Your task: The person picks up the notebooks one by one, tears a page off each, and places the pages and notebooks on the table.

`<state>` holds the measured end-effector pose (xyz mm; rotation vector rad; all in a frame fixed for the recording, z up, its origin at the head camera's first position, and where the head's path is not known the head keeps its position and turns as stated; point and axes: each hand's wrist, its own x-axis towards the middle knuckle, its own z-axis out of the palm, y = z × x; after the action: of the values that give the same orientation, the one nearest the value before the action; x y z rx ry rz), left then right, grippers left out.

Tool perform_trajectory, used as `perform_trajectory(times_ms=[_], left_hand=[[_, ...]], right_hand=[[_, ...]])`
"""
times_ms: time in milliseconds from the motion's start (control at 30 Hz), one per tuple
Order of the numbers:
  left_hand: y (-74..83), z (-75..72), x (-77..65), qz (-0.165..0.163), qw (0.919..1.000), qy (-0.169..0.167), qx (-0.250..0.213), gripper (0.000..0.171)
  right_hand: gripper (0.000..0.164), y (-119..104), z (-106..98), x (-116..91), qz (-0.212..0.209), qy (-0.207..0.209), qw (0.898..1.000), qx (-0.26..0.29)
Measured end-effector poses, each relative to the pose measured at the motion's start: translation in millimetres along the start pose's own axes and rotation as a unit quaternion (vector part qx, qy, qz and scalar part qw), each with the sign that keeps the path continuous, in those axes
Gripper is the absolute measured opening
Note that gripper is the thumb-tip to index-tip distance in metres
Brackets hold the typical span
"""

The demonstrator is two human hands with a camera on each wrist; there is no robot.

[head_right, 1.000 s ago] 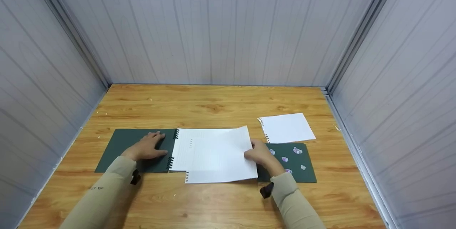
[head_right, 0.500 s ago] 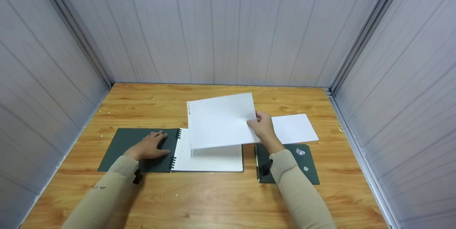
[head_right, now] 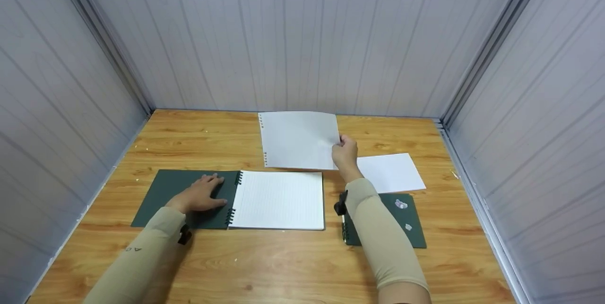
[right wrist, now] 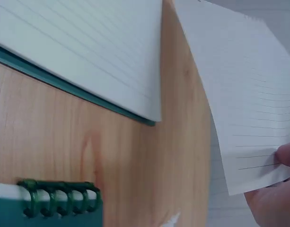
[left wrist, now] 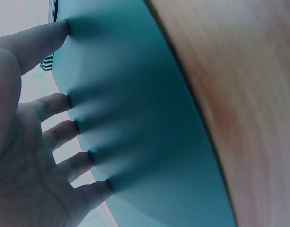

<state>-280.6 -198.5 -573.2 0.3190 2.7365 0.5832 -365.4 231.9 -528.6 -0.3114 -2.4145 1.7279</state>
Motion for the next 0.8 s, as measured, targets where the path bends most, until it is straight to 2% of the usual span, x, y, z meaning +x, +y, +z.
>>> perform_trajectory(times_ms=[100, 200, 367, 600, 667, 800], left_hand=[[0.9, 0.7, 0.4, 0.005, 1.0, 0.002, -0.001, 0.078], [2.1, 2.6, 1.6, 0.007, 1.0, 0.0, 0.0, 0.079], [3.3, 6.7, 2.3, 0.002, 1.0, -0.005, -0.002, 0.079], [5.7, 6.7, 1.2, -0.001, 1.0, -0.002, 0.003, 0.079], [6.9, 5.3, 0.6, -0.002, 1.0, -0.003, 0.003, 0.079], [7.9, 5.3, -0.4, -0.002, 1.0, -0.007, 0.002, 0.08]], right_hand=[[0.038, 9.3, 6.5, 4.0, -0.017, 0.016, 1.0, -0.004], [0.037, 17.5, 9.4, 6.6, -0.02, 0.005, 1.0, -0.014], [0.037, 28.8, 8.6, 10.3, -0.006, -0.045, 0.998, -0.047], [0.055, 45.2, 8.1, 17.6, -0.034, -0.133, 0.988, -0.076], [0.058, 49.5, 7.7, 18.4, -0.035, -0.139, 0.986, -0.08], [0.057, 54.4, 5.9, 17.9, -0.014, -0.121, 0.987, -0.102]])
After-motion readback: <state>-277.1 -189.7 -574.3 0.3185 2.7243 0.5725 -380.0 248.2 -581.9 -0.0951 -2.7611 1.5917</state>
